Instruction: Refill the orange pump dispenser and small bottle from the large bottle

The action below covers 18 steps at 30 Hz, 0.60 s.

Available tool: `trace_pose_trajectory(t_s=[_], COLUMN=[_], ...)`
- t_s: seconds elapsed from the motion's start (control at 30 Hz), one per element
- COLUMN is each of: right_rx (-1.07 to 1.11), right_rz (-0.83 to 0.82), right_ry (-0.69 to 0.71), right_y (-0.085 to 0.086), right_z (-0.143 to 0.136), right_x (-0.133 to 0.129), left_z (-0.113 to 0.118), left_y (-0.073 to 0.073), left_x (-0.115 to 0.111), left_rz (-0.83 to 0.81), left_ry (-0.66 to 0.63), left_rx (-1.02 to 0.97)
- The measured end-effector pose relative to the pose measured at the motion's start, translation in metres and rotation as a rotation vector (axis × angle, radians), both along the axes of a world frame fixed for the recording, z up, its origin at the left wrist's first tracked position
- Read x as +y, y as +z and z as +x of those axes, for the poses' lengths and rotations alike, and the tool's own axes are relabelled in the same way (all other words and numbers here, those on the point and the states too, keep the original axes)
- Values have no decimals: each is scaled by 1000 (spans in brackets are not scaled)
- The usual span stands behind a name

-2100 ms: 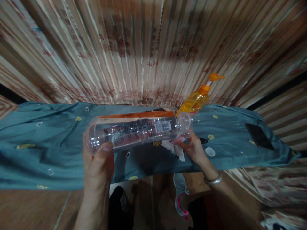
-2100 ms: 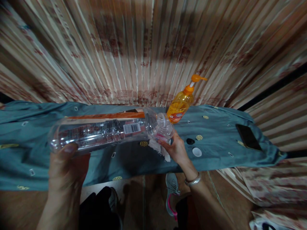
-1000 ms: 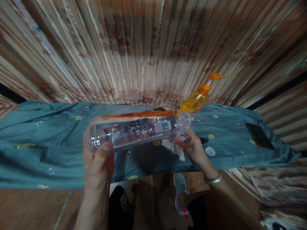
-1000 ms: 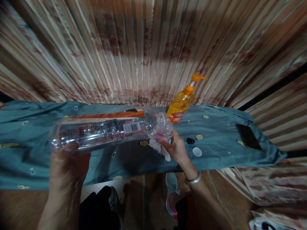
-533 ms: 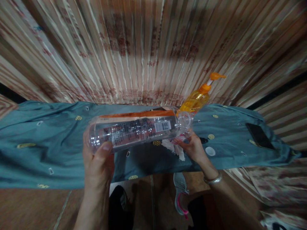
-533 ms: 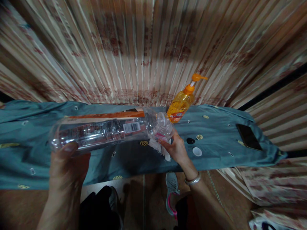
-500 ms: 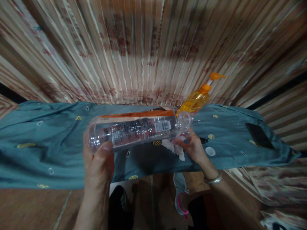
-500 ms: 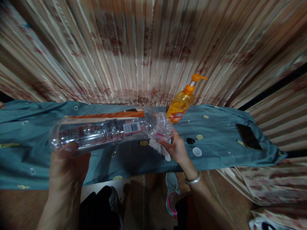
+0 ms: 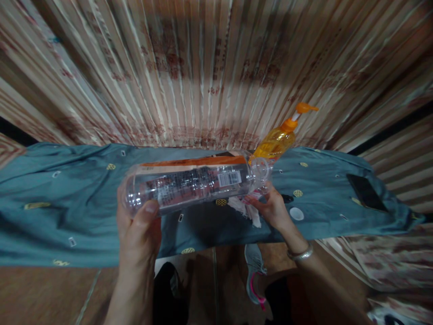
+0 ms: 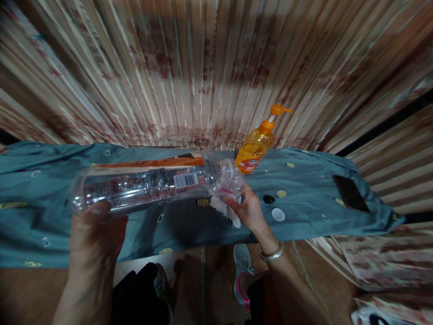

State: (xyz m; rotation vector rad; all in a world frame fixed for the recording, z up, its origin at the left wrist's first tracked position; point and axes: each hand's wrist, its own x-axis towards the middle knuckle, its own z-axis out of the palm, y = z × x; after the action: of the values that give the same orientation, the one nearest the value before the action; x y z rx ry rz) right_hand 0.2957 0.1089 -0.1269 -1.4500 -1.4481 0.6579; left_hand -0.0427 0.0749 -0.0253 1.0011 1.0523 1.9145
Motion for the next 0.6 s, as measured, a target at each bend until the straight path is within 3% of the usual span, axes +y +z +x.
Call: trace_pose_trajectory(t_s=[0.6], right_rx=[-34], right_rz=[20], right_ry=[-20], right_y=[-1], right_z=[0], right_x=[0], left_z=[4], left_y=[2], left_x=[0], left_rz=[-11], left_ry=[51], left_rx=[-119])
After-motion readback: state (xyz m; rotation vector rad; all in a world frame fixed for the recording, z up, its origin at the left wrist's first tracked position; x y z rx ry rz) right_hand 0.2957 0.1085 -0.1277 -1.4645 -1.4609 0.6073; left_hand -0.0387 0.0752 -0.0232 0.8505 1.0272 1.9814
